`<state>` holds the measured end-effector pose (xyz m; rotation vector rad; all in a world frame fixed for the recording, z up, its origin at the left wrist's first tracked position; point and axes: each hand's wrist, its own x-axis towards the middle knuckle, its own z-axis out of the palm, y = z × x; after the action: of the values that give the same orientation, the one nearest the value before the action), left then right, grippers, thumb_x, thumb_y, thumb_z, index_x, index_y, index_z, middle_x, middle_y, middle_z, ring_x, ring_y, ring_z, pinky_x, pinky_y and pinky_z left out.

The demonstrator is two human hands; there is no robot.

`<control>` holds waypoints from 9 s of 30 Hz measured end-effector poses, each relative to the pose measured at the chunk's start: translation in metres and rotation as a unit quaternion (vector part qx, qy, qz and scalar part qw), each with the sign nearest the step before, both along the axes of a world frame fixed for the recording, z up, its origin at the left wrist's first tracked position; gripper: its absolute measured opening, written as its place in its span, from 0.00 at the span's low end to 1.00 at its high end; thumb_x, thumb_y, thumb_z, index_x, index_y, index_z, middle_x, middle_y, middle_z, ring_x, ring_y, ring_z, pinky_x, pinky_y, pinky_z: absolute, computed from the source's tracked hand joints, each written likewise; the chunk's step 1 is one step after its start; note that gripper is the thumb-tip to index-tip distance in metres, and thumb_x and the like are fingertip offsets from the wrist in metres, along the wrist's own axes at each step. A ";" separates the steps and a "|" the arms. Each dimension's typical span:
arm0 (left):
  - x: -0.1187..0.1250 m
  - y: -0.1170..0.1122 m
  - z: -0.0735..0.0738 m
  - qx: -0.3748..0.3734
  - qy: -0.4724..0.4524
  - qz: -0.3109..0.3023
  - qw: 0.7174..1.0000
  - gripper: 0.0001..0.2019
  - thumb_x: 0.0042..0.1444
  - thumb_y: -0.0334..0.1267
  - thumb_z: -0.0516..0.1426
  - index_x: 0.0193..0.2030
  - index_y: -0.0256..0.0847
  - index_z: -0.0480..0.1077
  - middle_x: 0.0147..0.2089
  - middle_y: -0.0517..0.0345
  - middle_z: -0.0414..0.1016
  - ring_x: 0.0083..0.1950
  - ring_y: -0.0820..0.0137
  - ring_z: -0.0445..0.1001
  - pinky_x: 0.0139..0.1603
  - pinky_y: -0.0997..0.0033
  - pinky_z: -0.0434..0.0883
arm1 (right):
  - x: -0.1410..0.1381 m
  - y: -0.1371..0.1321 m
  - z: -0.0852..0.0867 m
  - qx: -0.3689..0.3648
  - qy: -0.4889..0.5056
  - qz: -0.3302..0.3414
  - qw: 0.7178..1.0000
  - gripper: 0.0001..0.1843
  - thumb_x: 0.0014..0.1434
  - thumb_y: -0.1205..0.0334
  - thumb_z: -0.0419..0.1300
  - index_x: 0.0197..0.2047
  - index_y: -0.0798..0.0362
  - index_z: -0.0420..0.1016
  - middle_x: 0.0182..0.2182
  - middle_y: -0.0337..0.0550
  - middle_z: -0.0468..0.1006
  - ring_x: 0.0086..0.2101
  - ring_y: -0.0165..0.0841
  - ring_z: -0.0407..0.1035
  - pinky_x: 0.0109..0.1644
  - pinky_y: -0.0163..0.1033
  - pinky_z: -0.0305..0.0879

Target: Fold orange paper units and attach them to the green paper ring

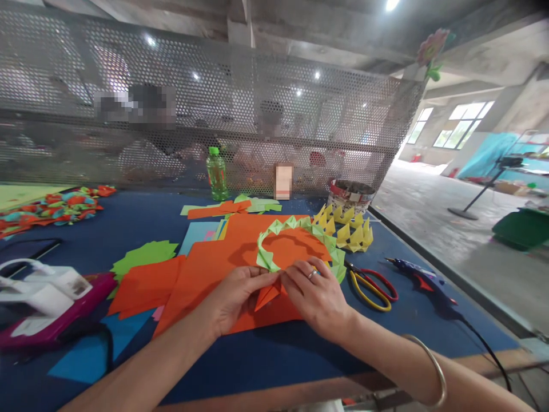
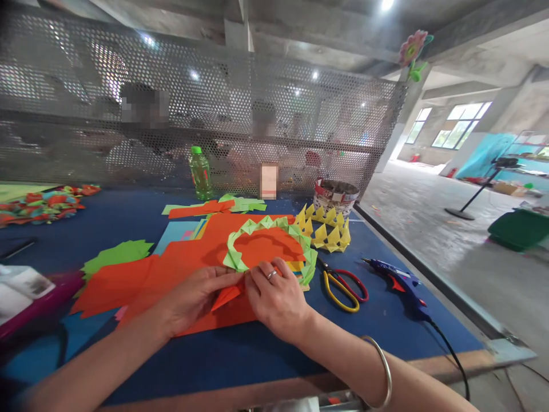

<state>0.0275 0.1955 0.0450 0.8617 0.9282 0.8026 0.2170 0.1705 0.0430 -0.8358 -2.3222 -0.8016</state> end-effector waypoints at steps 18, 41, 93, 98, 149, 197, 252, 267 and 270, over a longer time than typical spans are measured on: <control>-0.001 0.000 0.003 -0.017 0.024 0.052 0.998 0.10 0.40 0.32 0.72 0.27 0.36 0.76 0.28 0.52 0.81 0.28 0.67 0.79 0.31 0.72 0.73 | 0.068 -0.039 0.029 -0.198 0.229 -0.117 0.946 0.11 0.68 0.62 0.55 0.51 0.51 0.74 0.45 0.47 0.78 0.47 0.40 0.70 0.52 0.45 0.65; -0.008 0.002 0.008 -0.044 0.055 0.045 0.997 0.07 0.45 0.33 0.72 0.30 0.39 0.78 0.31 0.55 0.83 0.32 0.70 0.81 0.30 0.81 0.75 | 0.262 -0.045 0.005 -0.346 0.210 -0.577 0.709 0.30 0.52 0.29 0.56 0.22 0.50 0.71 0.21 0.49 0.75 0.27 0.47 0.73 0.30 0.43 0.58; -0.038 0.018 -0.002 0.247 0.455 -0.080 0.852 0.08 0.43 0.40 0.60 0.22 0.39 0.68 0.20 0.65 0.62 0.24 0.73 0.59 0.25 0.73 0.51 | 0.024 -0.049 0.003 -0.318 0.367 -0.194 0.852 0.15 0.55 0.48 0.63 0.29 0.47 0.65 0.15 0.33 0.69 0.16 0.32 0.63 0.19 0.35 0.57; -0.038 0.018 0.001 0.269 0.510 -0.079 0.813 0.07 0.43 0.39 0.60 0.22 0.39 0.71 0.20 0.61 0.69 0.24 0.70 0.66 0.25 0.73 0.53 | 0.022 -0.050 0.004 -0.234 0.321 -0.183 0.899 0.09 0.60 0.52 0.59 0.37 0.48 0.69 0.18 0.36 0.71 0.16 0.35 0.66 0.20 0.37 0.59; -0.055 0.013 -0.002 0.439 0.423 -0.165 0.776 0.02 0.64 0.32 0.55 0.39 0.42 0.64 0.45 0.56 0.67 0.43 0.66 0.70 0.45 0.65 0.67 | 0.016 0.011 0.027 -0.481 0.329 -0.244 0.776 0.20 0.54 0.41 0.61 0.34 0.50 0.67 0.21 0.33 0.69 0.23 0.31 0.61 0.25 0.35 0.58; -0.066 0.018 -0.004 0.376 0.364 -0.170 0.835 0.09 0.57 0.26 0.56 0.30 0.42 0.61 0.49 0.60 0.71 0.40 0.72 0.71 0.41 0.71 0.66 | 0.005 -0.001 0.002 -0.426 0.133 -0.207 0.871 0.01 0.54 0.64 0.56 0.32 0.50 0.66 0.20 0.36 0.72 0.20 0.32 0.64 0.27 0.35 0.53; -0.067 0.020 -0.004 0.376 0.367 -0.171 0.834 0.10 0.56 0.25 0.58 0.30 0.42 0.63 0.50 0.65 0.71 0.46 0.72 0.72 0.47 0.72 0.64 | 0.008 -0.003 0.003 -0.449 0.109 -0.230 0.856 0.03 0.50 0.65 0.53 0.32 0.50 0.64 0.22 0.38 0.70 0.23 0.33 0.64 0.29 0.35 0.53; -0.068 0.019 -0.003 0.360 0.365 -0.177 0.840 0.09 0.57 0.27 0.57 0.30 0.42 0.62 0.50 0.63 0.70 0.44 0.71 0.72 0.46 0.70 0.65 | 0.016 -0.005 -0.003 -0.427 0.128 -0.218 0.868 0.02 0.51 0.65 0.52 0.29 0.50 0.64 0.22 0.39 0.72 0.23 0.34 0.67 0.28 0.35 0.55; -0.068 0.019 -0.002 0.357 0.366 -0.176 0.841 0.09 0.58 0.28 0.58 0.31 0.43 0.63 0.51 0.63 0.70 0.46 0.72 0.72 0.47 0.71 0.65 | 0.017 -0.004 -0.003 -0.433 0.126 -0.217 0.865 0.01 0.52 0.65 0.52 0.29 0.50 0.64 0.22 0.39 0.73 0.23 0.34 0.68 0.28 0.35 0.55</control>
<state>-0.0409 0.2142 0.0432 2.0349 1.0786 0.4706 0.2344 0.1669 0.0400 -1.7592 -2.2293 0.2786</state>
